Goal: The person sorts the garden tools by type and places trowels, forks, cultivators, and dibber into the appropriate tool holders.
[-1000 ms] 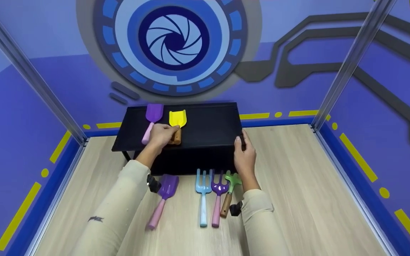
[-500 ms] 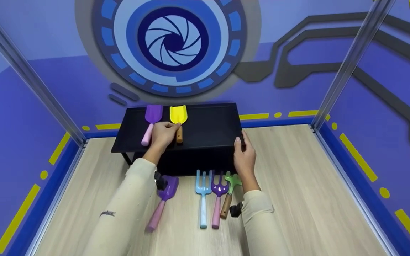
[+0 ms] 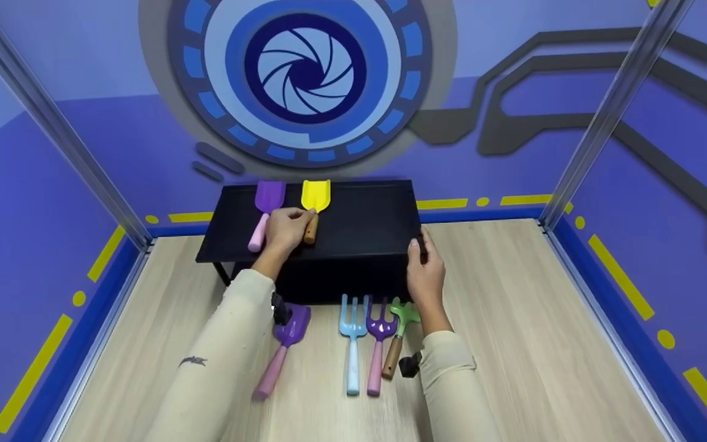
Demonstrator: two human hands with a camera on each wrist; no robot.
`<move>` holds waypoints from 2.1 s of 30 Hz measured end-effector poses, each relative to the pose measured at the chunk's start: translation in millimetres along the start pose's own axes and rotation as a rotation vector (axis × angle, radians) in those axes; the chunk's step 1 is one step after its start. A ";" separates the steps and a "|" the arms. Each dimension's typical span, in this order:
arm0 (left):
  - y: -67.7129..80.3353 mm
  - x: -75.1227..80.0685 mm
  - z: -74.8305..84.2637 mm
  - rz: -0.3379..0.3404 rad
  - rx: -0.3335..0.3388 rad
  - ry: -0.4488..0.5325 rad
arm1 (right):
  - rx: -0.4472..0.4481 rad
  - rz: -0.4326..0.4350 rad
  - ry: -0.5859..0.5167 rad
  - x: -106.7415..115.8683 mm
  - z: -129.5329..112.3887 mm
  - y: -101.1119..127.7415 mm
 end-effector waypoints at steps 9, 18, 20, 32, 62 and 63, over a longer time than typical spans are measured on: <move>3.5 -2.6 -1.3 0.003 -0.015 0.007 | -0.021 0.010 0.000 2.0 3.2 3.4; 7.6 0.4 -0.5 0.027 -0.056 0.001 | 0.018 0.002 -0.015 0.1 0.1 3.3; 8.9 1.0 0.4 0.026 -0.062 0.009 | 0.016 0.003 -0.013 0.4 0.0 2.8; 10.5 0.5 2.1 0.021 -0.099 0.030 | 0.009 0.009 -0.009 1.8 0.5 0.3; 110.2 39.8 -19.4 0.138 -0.542 0.449 | -0.012 0.008 -0.017 0.6 0.0 1.5; 115.2 39.3 -26.0 0.116 -0.535 0.444 | -0.010 0.009 -0.017 0.7 -0.1 1.6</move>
Point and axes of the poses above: each hand's wrist, its own y-axis away from the middle knuckle, its own x-axis out of the back of the hand, z = x × y, the point moved 9 cm from there along -y, towards the middle knuckle, and after that the axes turned 2 degrees about y, right-handed, at the moved point
